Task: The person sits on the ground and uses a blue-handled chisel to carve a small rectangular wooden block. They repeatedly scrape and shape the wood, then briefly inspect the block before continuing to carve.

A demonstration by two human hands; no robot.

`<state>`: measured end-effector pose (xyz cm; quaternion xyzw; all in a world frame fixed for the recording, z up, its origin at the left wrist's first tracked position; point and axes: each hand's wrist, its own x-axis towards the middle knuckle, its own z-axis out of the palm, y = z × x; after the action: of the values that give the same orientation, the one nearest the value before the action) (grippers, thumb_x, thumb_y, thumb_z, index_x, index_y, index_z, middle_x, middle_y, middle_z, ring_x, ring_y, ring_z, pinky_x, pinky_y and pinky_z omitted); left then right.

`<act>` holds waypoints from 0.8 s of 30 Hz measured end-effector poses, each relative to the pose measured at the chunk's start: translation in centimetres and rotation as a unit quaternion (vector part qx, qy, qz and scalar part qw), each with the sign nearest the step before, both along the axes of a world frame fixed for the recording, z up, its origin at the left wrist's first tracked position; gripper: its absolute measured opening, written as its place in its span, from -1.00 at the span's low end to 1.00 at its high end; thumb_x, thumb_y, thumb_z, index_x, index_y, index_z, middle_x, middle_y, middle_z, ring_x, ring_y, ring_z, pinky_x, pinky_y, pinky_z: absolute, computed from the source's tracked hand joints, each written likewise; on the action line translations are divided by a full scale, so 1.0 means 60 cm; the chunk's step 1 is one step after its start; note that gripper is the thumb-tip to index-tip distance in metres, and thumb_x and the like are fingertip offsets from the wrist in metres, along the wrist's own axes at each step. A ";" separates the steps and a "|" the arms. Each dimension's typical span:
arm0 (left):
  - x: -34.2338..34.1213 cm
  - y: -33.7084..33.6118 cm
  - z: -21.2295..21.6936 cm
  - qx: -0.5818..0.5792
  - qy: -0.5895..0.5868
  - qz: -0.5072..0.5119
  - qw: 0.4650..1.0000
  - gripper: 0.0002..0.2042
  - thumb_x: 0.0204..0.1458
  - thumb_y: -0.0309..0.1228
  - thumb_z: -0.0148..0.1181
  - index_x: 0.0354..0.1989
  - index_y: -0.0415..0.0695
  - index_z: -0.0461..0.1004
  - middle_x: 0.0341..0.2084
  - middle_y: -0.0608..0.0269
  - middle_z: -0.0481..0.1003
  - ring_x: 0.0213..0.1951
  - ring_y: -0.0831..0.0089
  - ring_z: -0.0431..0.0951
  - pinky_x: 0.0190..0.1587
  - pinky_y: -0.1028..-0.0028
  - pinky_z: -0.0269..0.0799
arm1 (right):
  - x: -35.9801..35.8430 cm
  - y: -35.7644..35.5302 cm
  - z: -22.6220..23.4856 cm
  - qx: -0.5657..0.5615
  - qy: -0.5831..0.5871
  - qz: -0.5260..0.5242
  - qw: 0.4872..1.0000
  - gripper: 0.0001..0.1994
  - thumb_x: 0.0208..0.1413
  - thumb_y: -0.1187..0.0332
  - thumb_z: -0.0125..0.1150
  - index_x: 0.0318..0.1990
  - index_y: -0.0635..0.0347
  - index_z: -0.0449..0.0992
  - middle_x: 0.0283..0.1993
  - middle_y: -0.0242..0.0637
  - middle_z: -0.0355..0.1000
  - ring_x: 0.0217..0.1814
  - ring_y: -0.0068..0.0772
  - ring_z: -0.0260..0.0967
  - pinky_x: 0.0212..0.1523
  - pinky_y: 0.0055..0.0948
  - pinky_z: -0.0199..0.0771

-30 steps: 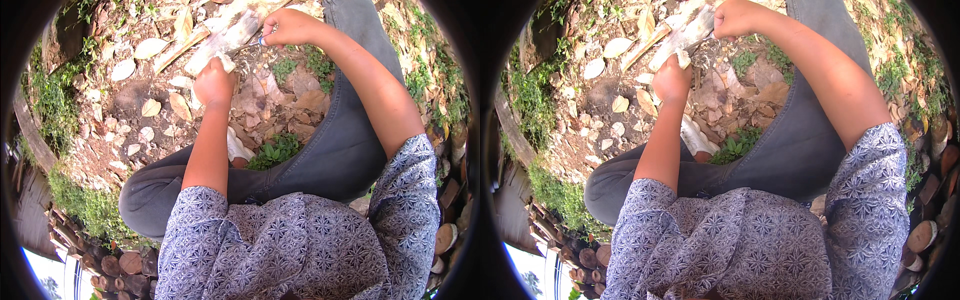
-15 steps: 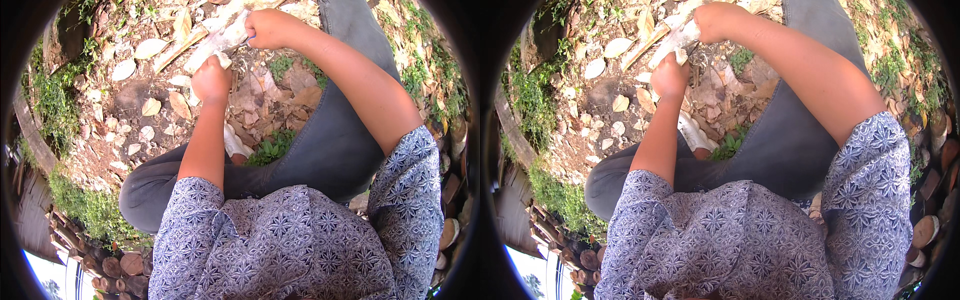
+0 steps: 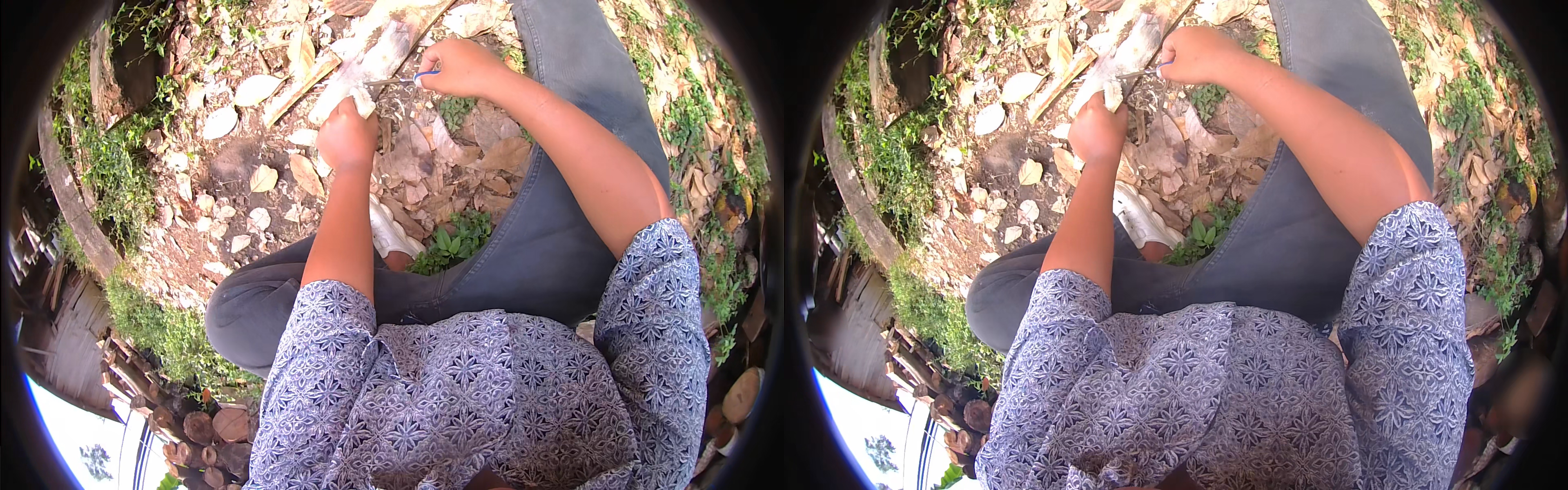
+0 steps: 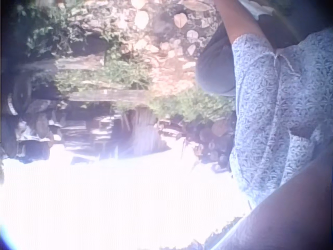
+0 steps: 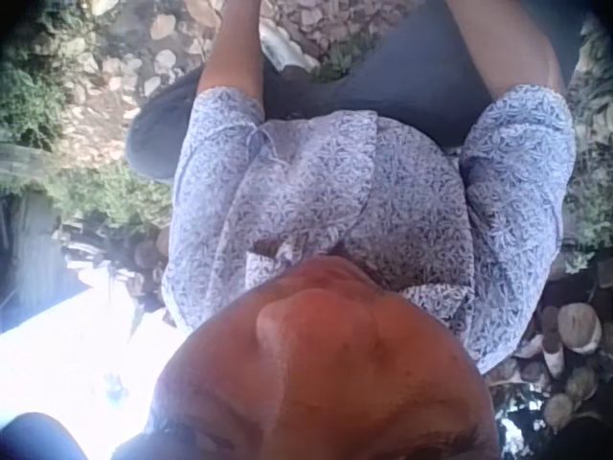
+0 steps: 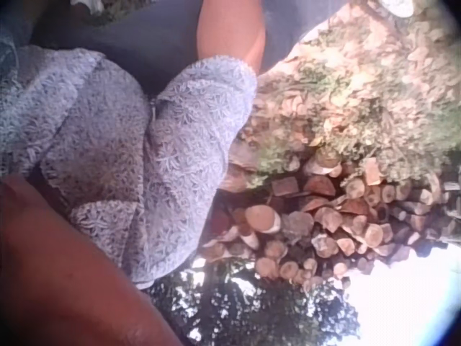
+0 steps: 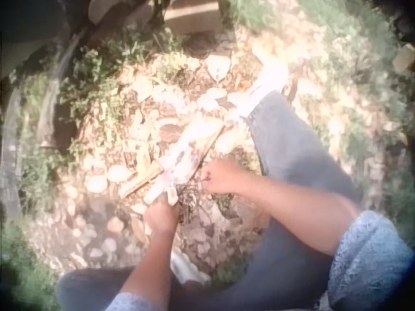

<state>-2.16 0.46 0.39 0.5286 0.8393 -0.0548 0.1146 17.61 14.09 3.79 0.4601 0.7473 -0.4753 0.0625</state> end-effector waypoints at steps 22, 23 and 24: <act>0.000 -0.002 -0.003 0.002 -0.002 -0.006 1.000 -0.61 -0.12 -0.13 0.43 -0.11 0.01 0.62 -0.33 0.15 0.67 -0.31 0.14 0.69 -0.25 0.21 0.62 | -0.038 0.081 0.021 -0.071 -0.007 0.095 0.993 -0.82 0.04 0.27 0.35 -0.28 0.16 0.63 -0.54 -0.32 0.56 -0.51 -0.51 0.54 -0.45 -0.40 0.49; -0.001 -0.003 -0.004 0.005 -0.002 -0.008 1.000 -0.61 -0.12 -0.13 0.43 -0.11 0.01 0.61 -0.34 0.15 0.67 -0.32 0.14 0.69 -0.25 0.21 0.62 | -0.041 0.079 0.021 -0.066 -0.007 0.096 0.993 -0.82 0.03 0.28 0.35 -0.28 0.16 0.63 -0.54 -0.31 0.55 -0.50 -0.47 0.55 -0.44 -0.38 0.50; -0.001 -0.004 -0.005 0.000 -0.005 -0.008 1.000 -0.62 -0.12 -0.13 0.44 -0.12 0.00 0.61 -0.34 0.15 0.67 -0.32 0.14 0.69 -0.26 0.21 0.62 | -0.043 0.077 0.021 -0.060 -0.007 0.096 0.994 -0.82 0.02 0.28 0.35 -0.29 0.16 0.62 -0.55 -0.30 0.55 -0.49 -0.44 0.55 -0.43 -0.37 0.51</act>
<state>-2.22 0.23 0.10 0.5357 0.8344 -0.0526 0.1183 15.04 18.73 5.04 0.3849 0.7579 -0.5076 0.1406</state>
